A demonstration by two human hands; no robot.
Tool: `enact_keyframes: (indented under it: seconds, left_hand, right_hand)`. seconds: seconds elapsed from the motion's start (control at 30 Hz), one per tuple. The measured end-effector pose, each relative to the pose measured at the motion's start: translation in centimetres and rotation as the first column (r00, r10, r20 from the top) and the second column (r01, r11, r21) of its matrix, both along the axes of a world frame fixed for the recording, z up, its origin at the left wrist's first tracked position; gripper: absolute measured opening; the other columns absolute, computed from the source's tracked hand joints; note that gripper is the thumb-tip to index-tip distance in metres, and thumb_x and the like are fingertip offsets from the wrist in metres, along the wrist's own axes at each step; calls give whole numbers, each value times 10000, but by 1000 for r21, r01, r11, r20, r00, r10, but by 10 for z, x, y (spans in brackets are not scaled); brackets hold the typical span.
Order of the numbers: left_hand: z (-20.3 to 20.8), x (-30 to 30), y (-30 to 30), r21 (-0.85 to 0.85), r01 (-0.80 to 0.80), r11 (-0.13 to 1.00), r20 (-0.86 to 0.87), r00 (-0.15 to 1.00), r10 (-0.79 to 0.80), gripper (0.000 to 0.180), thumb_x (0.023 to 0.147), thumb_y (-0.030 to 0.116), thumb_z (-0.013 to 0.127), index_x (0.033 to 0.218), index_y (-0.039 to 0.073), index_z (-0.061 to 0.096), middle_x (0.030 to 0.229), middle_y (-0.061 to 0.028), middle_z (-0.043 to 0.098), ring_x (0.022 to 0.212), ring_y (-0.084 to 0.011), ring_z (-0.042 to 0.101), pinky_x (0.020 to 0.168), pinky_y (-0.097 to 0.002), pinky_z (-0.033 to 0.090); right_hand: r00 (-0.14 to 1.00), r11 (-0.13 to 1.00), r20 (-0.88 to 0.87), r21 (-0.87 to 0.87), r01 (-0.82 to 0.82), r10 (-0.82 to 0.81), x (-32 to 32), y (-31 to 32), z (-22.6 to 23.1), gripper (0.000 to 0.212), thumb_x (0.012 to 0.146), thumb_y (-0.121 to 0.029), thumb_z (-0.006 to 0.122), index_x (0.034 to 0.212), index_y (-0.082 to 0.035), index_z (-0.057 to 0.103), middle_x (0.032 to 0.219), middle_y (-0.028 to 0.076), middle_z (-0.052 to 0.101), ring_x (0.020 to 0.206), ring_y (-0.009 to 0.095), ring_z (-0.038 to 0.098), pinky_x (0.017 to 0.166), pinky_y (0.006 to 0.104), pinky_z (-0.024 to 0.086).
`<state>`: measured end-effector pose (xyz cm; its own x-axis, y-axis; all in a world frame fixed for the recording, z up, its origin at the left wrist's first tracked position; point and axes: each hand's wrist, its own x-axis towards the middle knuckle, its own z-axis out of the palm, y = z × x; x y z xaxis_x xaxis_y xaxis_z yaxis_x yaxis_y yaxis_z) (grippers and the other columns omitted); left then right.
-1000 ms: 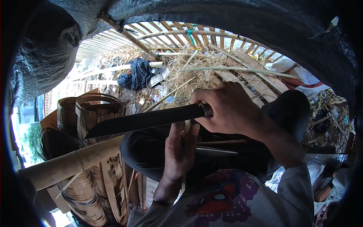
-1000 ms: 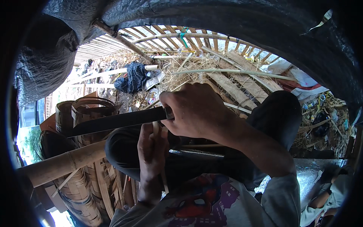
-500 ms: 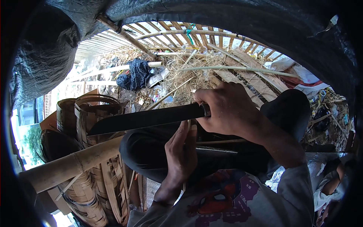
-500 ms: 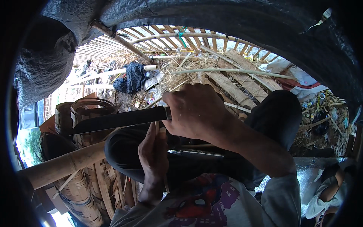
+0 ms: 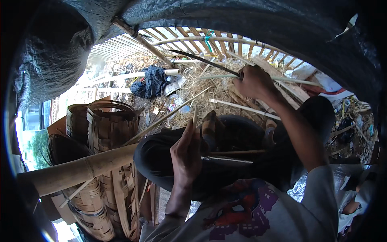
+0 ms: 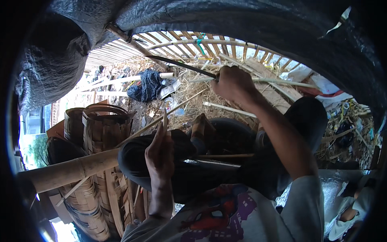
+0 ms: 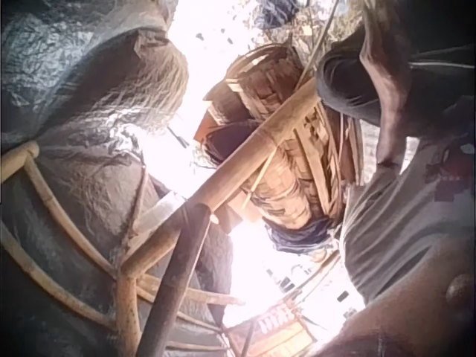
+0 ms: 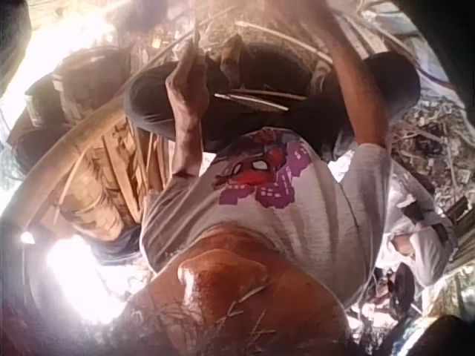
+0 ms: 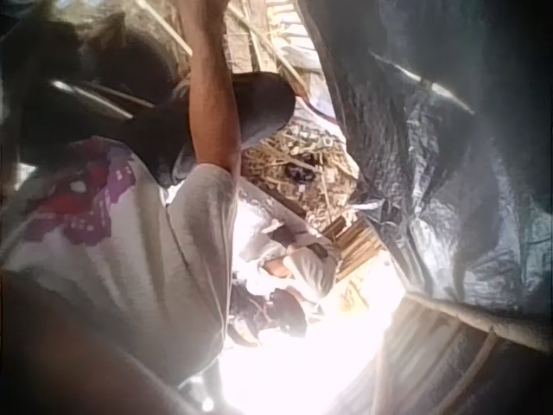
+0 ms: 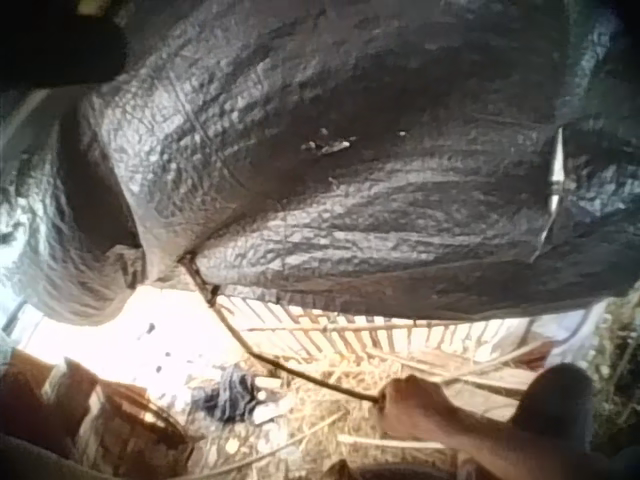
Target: The person carves a bamboo stick by shaving down its tip using a knife.
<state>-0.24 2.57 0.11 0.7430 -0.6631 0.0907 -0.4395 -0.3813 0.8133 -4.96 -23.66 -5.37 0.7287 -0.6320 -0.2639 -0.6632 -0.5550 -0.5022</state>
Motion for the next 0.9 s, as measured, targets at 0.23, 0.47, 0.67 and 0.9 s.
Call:
enact_keyframes:
  seconds: [0.23,0.47,0.67,0.9]
  left_hand:
    - [-4,2,4,-5,22,1000,-36,999,-23,382,929,64,531,1305,5,498,637,48,476,538,-14,405,474,-177,333]
    - [1,-9,-1,-38,5,999,-202,979,-13,353,893,-14,552,1237,-79,510,970,-218,666,850,-149,633,727,-259,481]
    - [-3,-7,-2,17,41,999,-38,998,-40,393,925,83,530,1311,13,496,606,47,468,506,-7,395,455,-173,316]
    - [10,-16,6,-34,17,999,-73,997,-20,352,913,42,533,1256,-37,518,775,-70,575,675,-81,519,585,-207,384]
  right_hand:
    - [883,948,363,-7,-317,298,-23,47,54,277,731,-300,682,806,-34,673,648,149,647,636,307,666,656,388,546]
    - [840,917,369,-133,-376,398,-18,69,68,280,684,-290,718,757,-25,668,665,165,654,643,324,672,648,411,555]
    - [868,905,261,-60,-422,422,-12,62,74,293,657,-298,691,758,-23,672,682,181,657,665,326,675,658,413,554]
    - [994,993,63,67,-95,91,15,28,15,264,723,-273,643,743,-9,658,712,185,660,681,331,666,666,425,537]
